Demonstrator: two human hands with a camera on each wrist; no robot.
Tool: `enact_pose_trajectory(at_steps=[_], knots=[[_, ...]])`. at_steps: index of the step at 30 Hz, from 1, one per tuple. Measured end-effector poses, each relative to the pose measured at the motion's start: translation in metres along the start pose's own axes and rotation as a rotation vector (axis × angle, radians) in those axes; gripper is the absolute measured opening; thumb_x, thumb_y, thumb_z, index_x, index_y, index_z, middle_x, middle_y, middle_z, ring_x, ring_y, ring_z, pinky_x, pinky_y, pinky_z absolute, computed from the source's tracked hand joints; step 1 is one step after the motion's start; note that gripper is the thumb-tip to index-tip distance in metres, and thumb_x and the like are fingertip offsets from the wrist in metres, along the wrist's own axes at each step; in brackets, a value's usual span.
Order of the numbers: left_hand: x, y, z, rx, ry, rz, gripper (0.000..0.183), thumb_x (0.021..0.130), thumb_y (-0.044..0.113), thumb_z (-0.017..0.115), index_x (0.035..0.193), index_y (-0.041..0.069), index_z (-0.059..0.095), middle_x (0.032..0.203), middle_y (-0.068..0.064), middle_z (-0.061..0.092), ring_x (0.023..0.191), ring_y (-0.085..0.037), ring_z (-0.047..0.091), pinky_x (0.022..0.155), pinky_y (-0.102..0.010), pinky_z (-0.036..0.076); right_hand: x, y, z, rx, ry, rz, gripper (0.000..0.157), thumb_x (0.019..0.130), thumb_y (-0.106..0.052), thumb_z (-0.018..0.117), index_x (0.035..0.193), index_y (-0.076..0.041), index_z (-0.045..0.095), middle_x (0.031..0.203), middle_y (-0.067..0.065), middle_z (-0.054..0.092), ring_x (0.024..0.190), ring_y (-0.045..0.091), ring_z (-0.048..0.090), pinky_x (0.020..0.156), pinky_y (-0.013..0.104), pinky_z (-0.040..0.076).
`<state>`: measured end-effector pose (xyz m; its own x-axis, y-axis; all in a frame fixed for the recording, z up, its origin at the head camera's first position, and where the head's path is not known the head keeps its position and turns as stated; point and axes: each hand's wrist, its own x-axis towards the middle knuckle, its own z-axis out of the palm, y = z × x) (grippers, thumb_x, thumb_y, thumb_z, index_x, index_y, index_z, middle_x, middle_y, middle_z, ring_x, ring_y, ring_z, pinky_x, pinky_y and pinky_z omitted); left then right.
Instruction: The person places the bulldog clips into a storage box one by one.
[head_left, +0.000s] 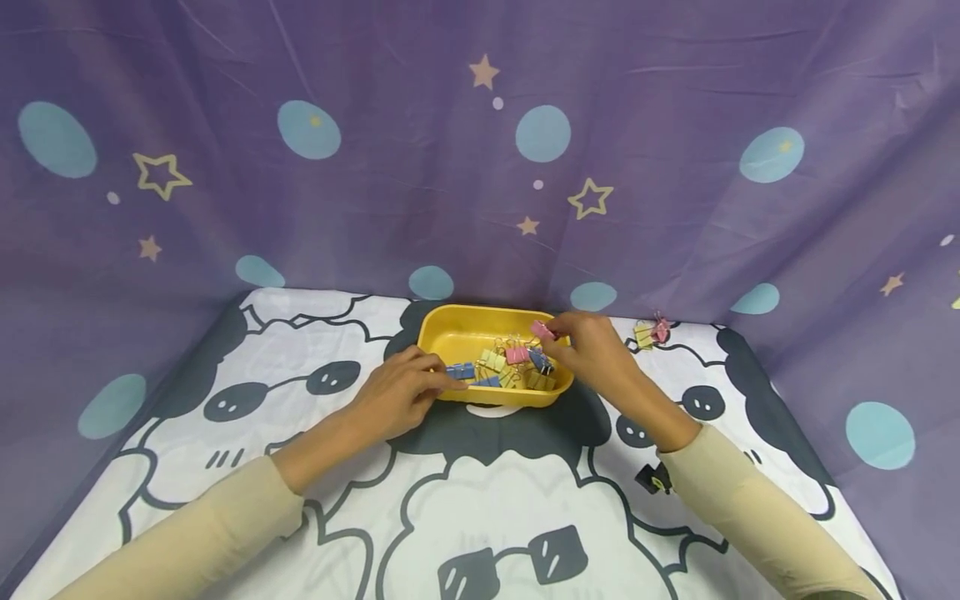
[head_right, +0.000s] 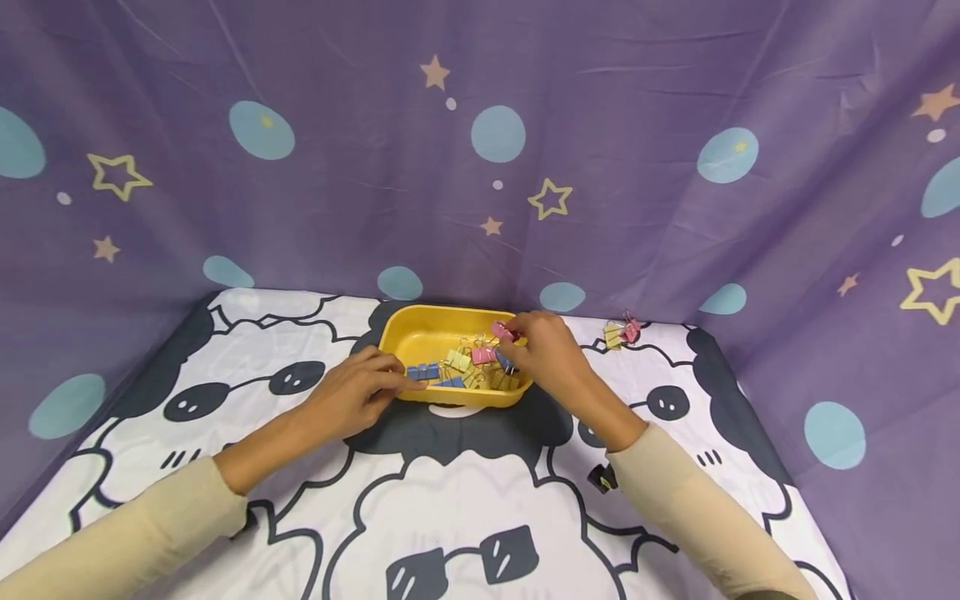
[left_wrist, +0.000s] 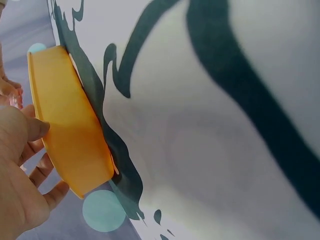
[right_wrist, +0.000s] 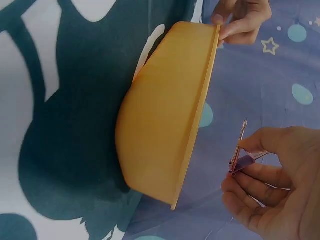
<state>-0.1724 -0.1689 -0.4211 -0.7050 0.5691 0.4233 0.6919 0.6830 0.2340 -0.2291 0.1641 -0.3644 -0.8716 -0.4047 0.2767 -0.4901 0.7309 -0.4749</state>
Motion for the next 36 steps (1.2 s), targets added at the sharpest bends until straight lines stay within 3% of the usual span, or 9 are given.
enact_pose_trajectory(at_steps=[13,17,23,29,36], knots=[[-0.008,-0.003,-0.002,0.002,-0.007,-0.045,0.044,0.096,-0.003,0.078,0.123,0.03,0.089,0.108,0.005,0.08,0.105,-0.021,0.064,0.089,-0.041,0.057,0.019,-0.025,0.027,0.012,-0.016,-0.099,0.014,0.102,-0.015,0.08,0.107,-0.003,0.087,0.102,0.011,0.084,0.095,0.031,0.075,0.085,0.044,0.062],[-0.008,-0.002,-0.002,0.005,-0.001,-0.032,0.045,0.096,-0.004,0.078,0.123,0.029,0.089,0.108,0.005,0.08,0.105,-0.021,0.064,0.09,-0.041,0.057,0.021,-0.03,0.031,0.011,-0.039,-0.089,0.012,0.103,-0.017,0.08,0.101,-0.007,0.086,0.099,0.008,0.083,0.09,0.026,0.07,0.08,0.041,0.06],[-0.005,0.0,0.002,-0.002,-0.005,-0.033,0.044,0.097,-0.002,0.079,0.123,0.032,0.089,0.108,0.006,0.079,0.104,-0.02,0.063,0.09,-0.04,0.056,0.021,-0.034,0.032,-0.001,-0.064,-0.065,0.01,0.102,-0.014,0.081,0.105,-0.005,0.086,0.1,0.007,0.084,0.096,0.03,0.072,0.088,0.044,0.06],[-0.002,0.001,0.002,0.011,-0.012,-0.038,0.044,0.097,-0.001,0.08,0.123,0.033,0.089,0.108,0.006,0.079,0.104,-0.02,0.063,0.091,-0.04,0.056,0.025,-0.035,0.034,0.002,-0.054,-0.1,0.015,0.106,-0.018,0.079,0.097,-0.008,0.084,0.086,0.0,0.079,0.082,0.019,0.065,0.074,0.034,0.053],[0.0,0.002,-0.002,0.006,-0.02,-0.026,0.043,0.097,-0.002,0.08,0.122,0.031,0.089,0.109,0.006,0.079,0.106,-0.02,0.064,0.092,-0.04,0.057,0.034,-0.036,0.039,0.003,-0.035,-0.098,0.016,0.106,-0.018,0.079,0.095,-0.008,0.084,0.082,0.001,0.078,0.076,0.015,0.067,0.071,0.03,0.054]])
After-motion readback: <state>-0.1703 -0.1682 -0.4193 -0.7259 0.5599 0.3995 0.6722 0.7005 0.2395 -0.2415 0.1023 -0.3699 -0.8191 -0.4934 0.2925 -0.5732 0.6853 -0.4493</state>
